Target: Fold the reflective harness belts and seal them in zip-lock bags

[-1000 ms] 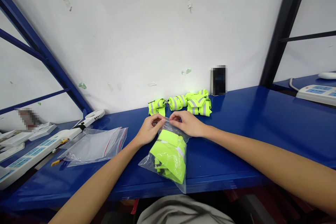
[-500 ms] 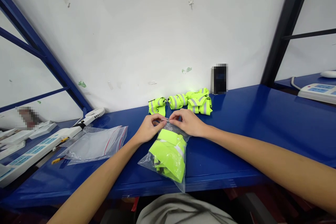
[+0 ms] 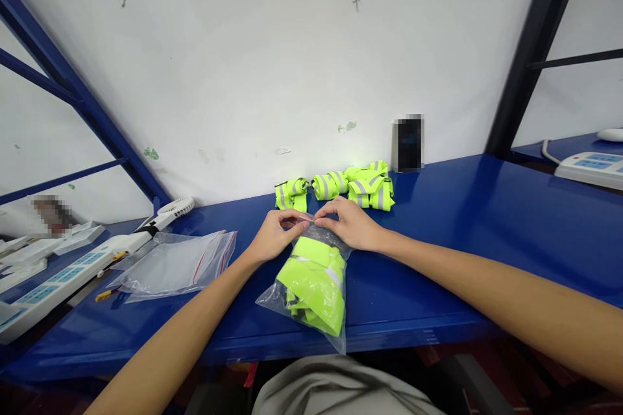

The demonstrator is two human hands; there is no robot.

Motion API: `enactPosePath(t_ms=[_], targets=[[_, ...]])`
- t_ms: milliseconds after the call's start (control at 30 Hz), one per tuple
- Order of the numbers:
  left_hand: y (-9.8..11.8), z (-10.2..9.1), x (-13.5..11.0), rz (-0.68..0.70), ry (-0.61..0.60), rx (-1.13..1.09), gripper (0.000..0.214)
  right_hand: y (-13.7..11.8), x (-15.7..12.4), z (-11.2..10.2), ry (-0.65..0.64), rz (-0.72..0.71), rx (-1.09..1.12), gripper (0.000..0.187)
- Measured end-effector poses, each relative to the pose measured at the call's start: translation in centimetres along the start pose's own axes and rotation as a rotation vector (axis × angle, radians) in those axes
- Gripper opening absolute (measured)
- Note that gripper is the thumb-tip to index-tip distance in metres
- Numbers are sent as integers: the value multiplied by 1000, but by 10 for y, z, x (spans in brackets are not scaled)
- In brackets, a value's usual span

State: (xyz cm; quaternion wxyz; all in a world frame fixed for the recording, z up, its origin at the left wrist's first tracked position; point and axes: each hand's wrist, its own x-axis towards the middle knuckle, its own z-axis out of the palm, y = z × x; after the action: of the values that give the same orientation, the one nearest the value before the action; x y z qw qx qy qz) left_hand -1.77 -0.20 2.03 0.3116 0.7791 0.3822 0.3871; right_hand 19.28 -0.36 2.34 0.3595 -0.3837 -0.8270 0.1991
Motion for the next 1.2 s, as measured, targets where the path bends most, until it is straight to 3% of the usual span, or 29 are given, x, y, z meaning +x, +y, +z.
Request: enactPosePath(t_ms=[267, 600, 933, 1200], targets=[[-5, 1, 0, -20, 11, -9, 26, -4, 0, 1, 18, 63, 9, 18], [-1, 1, 0, 2, -22, -27, 26, -6, 2, -1, -43, 188, 206, 18], [1, 2, 1, 57, 20, 10, 24, -4, 4, -5, -71, 299, 350, 21], [-13, -1, 6, 13, 15, 41, 27, -1, 2, -5, -119, 191, 182, 28]])
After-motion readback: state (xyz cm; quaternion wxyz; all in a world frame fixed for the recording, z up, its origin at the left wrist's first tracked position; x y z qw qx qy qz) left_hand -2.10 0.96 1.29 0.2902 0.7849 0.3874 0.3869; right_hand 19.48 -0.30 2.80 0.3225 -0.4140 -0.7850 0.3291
